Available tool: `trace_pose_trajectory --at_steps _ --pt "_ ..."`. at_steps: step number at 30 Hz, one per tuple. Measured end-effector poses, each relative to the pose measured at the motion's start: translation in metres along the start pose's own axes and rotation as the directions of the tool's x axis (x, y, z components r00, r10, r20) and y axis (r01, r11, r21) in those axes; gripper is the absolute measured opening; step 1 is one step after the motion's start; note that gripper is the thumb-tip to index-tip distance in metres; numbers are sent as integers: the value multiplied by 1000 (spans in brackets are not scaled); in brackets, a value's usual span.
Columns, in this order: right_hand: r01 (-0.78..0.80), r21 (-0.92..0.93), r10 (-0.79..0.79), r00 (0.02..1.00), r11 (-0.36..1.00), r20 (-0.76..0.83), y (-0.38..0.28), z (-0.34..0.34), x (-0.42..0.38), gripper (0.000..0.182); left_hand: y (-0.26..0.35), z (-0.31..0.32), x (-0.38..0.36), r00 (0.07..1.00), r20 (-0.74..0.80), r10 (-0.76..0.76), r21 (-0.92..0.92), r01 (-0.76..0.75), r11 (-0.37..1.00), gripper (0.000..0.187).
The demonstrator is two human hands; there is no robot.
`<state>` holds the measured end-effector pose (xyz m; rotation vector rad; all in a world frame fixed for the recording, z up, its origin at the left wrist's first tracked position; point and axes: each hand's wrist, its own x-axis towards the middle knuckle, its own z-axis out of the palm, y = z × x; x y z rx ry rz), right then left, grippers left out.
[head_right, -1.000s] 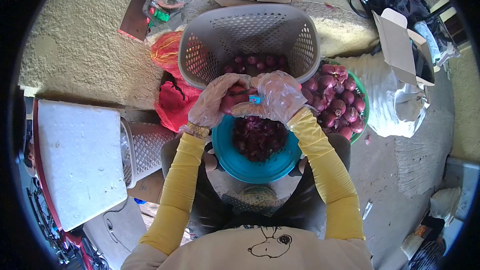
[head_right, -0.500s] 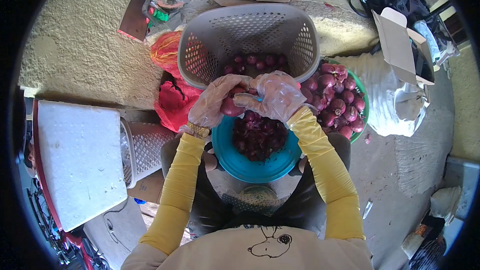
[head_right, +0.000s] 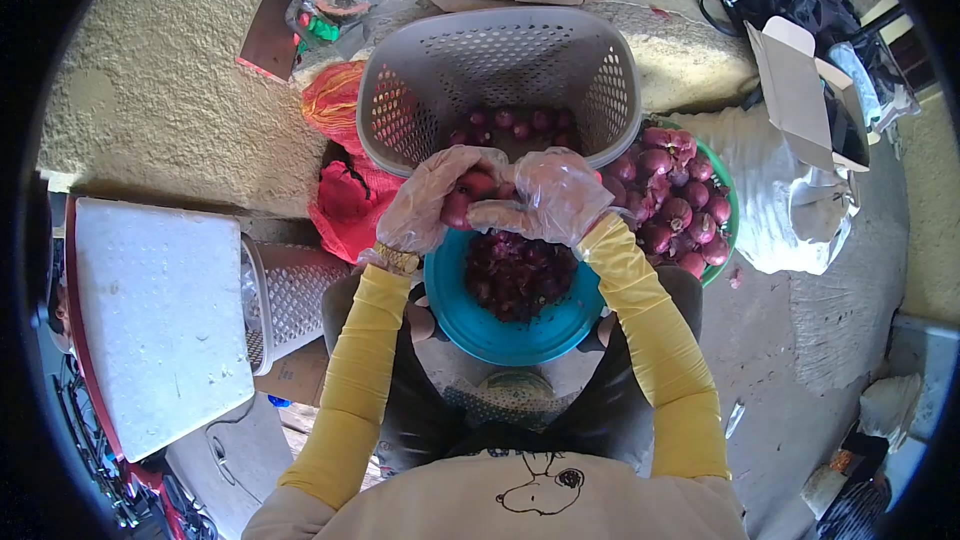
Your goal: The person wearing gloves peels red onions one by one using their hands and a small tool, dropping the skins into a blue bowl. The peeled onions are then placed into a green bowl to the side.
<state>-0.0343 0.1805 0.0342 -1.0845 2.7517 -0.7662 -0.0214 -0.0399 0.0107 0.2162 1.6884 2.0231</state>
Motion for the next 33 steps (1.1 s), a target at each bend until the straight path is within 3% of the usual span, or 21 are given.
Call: trace_pose_trajectory --at_steps 2,8,12,15,17,21,22,23,24,26,30,33 --pt "-9 20 13 980 1000 -201 -7 0 -2 60 2 5 -1 985 -51 162 20 -162 987 32" --pt "-88 20 89 990 996 -111 -11 -6 0 64 4 8 -1 991 -92 101 -72 -108 992 31" --pt "-67 34 72 984 997 -164 -6 0 -3 64 2 5 0 991 -64 120 -41 -123 992 30" --pt "-48 39 54 982 998 -180 -7 -2 -3 65 -1 2 1 994 -49 101 -131 -106 986 29" --pt "-33 -15 29 975 999 -222 -8 -1 -3 64 -2 1 -1 954 37 296 198 -297 934 27" --pt "-55 -19 51 985 998 -163 -10 -3 -1 62 0 3 -2 945 37 326 225 -325 918 31" --pt "-35 2 35 982 999 -184 -6 2 -1 61 4 4 -2 991 -25 130 23 -130 991 31" --pt "-15 22 19 978 1000 -206 -5 3 0 60 8 5 -2 996 -44 -79 -189 70 979 32" --pt "-16 22 20 978 1000 -206 -4 3 -1 60 7 7 -1 996 -44 -80 -189 70 979 32" --pt "-39 47 46 985 998 -164 -5 2 0 59 0 10 0 981 -80 177 80 -171 982 28" --pt "-36 55 44 984 998 -170 -2 4 1 59 -8 2 2 970 -56 237 171 -225 959 25" --pt "-47 39 51 990 998 -130 1 7 2 59 -10 -4 4 985 -4 174 146 -172 974 28"
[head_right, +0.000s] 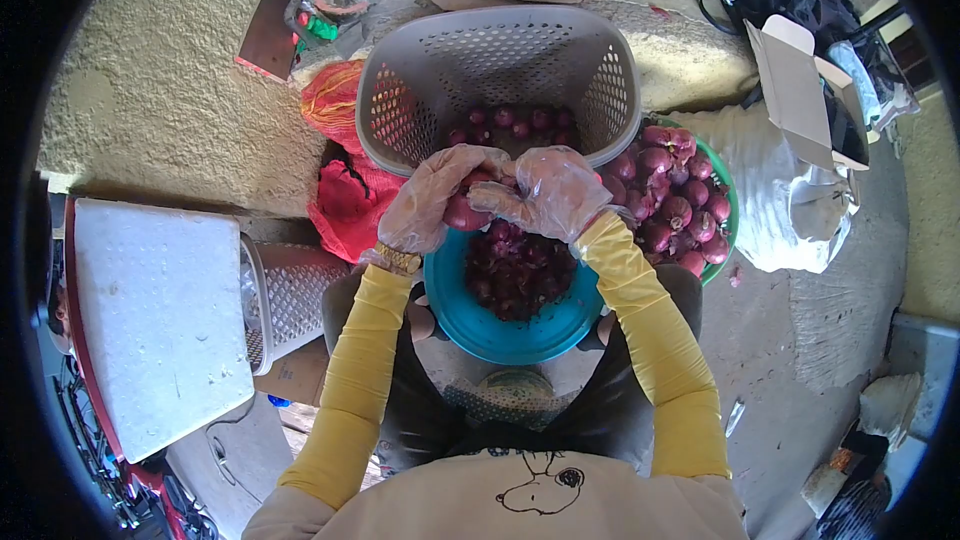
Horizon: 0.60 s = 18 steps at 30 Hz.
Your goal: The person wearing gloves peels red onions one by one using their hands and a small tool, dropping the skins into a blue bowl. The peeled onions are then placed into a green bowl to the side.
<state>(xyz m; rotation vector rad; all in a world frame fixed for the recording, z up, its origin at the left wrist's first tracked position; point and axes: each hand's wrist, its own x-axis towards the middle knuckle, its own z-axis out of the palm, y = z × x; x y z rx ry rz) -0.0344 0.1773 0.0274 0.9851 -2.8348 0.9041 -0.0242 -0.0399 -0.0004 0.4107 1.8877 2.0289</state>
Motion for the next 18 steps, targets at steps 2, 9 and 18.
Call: trace_pose_trajectory --at_steps 2,9,18 --pt "-19 30 18 1000 999 13 0 1 0 59 0 -2 1 995 50 -86 -212 94 973 36" --pt "29 -52 -25 996 998 83 6 3 -1 62 9 5 -5 980 6 200 291 -193 937 35" --pt "-4 -35 3 999 999 -39 -13 -12 -1 63 17 8 -1 986 -67 -155 -316 126 940 36"
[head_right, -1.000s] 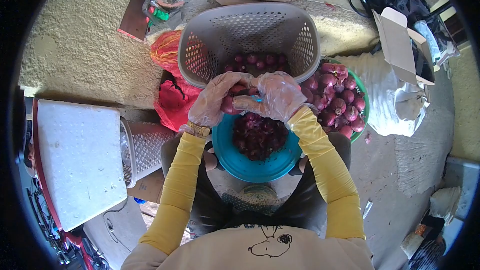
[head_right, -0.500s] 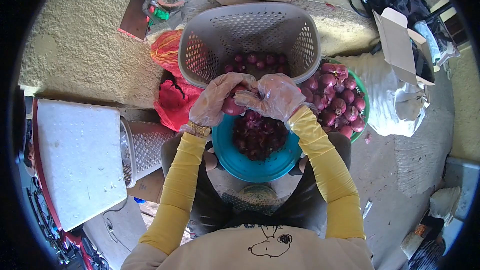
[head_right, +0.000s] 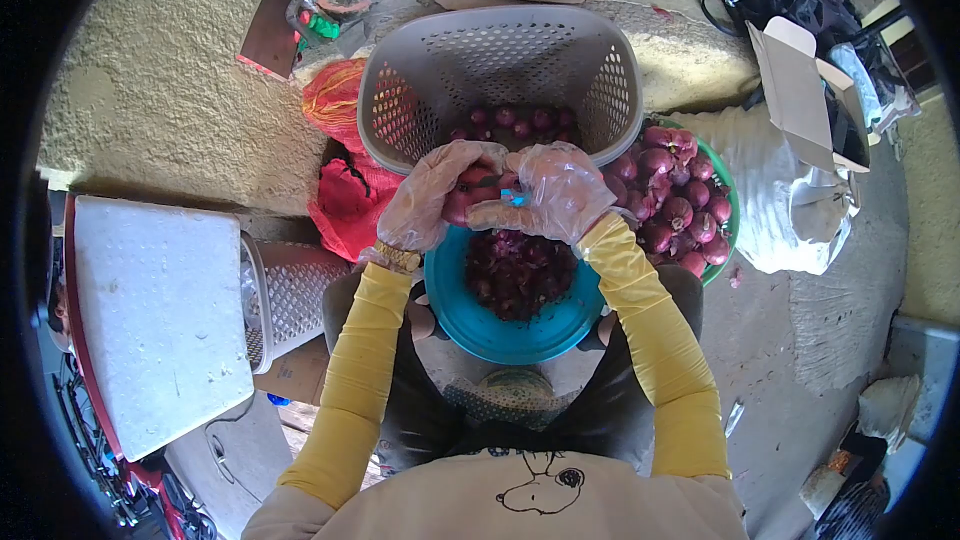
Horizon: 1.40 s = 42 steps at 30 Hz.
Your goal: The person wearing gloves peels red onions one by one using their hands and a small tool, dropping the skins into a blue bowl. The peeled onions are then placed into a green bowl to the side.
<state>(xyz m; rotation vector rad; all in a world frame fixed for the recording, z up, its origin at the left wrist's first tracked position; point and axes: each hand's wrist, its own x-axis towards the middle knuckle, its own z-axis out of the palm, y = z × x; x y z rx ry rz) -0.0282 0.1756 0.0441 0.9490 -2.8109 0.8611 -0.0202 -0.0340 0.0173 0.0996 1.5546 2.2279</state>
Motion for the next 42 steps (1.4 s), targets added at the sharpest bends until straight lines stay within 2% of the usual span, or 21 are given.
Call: trace_pose_trajectory --at_steps 2,6,8,9,11,15,17,21,24,26,30,33,35,36,38,39,40,41,42 --pt "-11 55 10 1000 998 18 2 1 0 67 4 2 -2 1000 4 -19 19 18 1000 35" --pt "-33 45 31 998 998 50 -2 -2 1 66 0 0 -1 999 7 -33 -20 33 999 35" --pt "-32 19 31 998 999 47 -2 -3 1 66 1 1 -2 997 29 71 98 -74 992 34" --pt "-32 19 31 998 999 47 2 0 -1 66 0 0 -1 997 29 71 98 -73 992 34" --pt "30 28 -29 999 999 -32 8 7 -2 66 -1 -1 1 998 50 43 18 -44 999 34" --pt "39 27 -38 999 999 -38 3 3 -2 66 -1 0 1 999 23 32 19 -33 999 35" --pt "30 22 -30 1000 999 -4 6 5 -3 64 -2 -1 1 999 17 -31 -43 31 999 34" --pt "57 57 -55 998 997 -40 10 10 -1 61 2 3 -2 998 -12 -66 -26 66 997 35" --pt "5 132 -12 998 991 54 8 9 1 57 2 3 -2 997 -21 -79 26 79 997 31" --pt "18 133 -23 999 991 32 10 11 0 55 -4 0 0 991 80 112 230 -128 965 26" --pt "-18 108 8 996 994 89 8 10 0 55 -5 -2 0 990 87 113 318 -135 938 26" --pt "28 99 -34 998 995 56 10 12 -2 53 -4 -2 -2 991 66 117 359 -133 924 27" --pt "29 105 -40 994 994 98 9 9 0 53 0 -1 -4 988 101 113 415 -146 898 33" --pt "29 104 -40 994 994 98 10 9 -1 53 -2 -4 -2 988 101 114 415 -146 898 33" --pt "51 96 -61 993 994 103 11 9 -1 54 -6 -10 5 991 126 -47 55 41 998 48" --pt "52 95 -62 993 994 103 12 10 -2 54 -7 -12 4 991 126 -46 54 40 998 48" --pt "58 116 -73 989 991 126 14 11 -2 61 -7 -14 4 918 257 301 454 -389 801 54" --pt "64 138 -85 985 988 149 13 10 -1 69 -7 -15 3 708 502 496 667 -682 300 60" --pt "66 138 -86 985 988 149 11 8 -1 69 -9 -18 3 708 501 497 667 -682 299 60"
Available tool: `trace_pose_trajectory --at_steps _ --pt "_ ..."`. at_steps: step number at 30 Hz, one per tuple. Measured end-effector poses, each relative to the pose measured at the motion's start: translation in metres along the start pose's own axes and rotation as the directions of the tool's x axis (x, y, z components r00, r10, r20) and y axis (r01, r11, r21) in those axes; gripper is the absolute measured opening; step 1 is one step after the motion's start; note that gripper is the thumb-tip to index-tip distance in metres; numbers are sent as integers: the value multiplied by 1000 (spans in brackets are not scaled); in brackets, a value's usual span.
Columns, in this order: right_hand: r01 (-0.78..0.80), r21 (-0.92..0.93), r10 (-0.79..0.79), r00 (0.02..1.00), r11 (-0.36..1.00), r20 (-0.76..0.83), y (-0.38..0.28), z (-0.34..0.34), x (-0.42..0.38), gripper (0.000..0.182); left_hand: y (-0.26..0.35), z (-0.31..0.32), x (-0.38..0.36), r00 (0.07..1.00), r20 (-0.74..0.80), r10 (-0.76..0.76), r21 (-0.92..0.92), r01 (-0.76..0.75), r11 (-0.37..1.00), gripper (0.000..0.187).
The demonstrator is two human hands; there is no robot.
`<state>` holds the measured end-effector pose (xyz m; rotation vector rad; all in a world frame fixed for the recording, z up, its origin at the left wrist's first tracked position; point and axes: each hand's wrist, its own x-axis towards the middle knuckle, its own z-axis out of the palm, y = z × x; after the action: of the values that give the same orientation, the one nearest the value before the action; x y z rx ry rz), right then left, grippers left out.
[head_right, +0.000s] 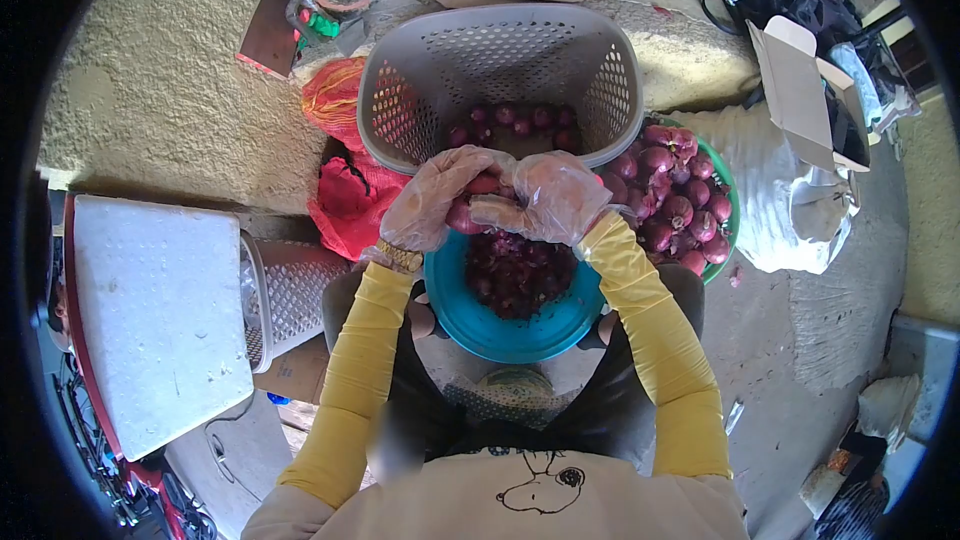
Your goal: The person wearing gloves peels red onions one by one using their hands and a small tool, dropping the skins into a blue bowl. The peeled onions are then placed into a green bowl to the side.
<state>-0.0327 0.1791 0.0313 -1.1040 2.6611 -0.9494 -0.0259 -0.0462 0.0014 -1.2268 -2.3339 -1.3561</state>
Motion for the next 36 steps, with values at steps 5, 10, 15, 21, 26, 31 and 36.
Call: trace_pose_trajectory --at_steps 5,10,15,21,26,31,36 --pt "73 -37 -75 995 997 -67 -6 -3 -2 50 8 -5 -1 996 63 -56 95 49 994 66" --pt "97 -106 -102 994 990 -42 -3 1 -3 52 -4 -1 -5 996 66 -58 24 57 998 68" --pt "80 -175 -80 997 981 6 -9 -4 -4 57 -7 -2 -4 982 159 -104 -38 111 993 64" --pt "45 -207 -12 988 977 157 -6 1 -6 59 -1 -1 -9 937 77 -340 -187 348 919 57" --pt "-92 -239 102 994 967 29 -19 -14 -3 72 -6 1 -10 979 34 -202 36 201 979 53" --pt "-76 -248 76 997 966 -10 -16 -5 -2 83 7 -3 -5 952 81 -295 -103 303 948 53" --pt "-113 -339 121 993 934 3 -13 3 -1 81 2 -1 -6 979 71 -189 10 189 982 56"
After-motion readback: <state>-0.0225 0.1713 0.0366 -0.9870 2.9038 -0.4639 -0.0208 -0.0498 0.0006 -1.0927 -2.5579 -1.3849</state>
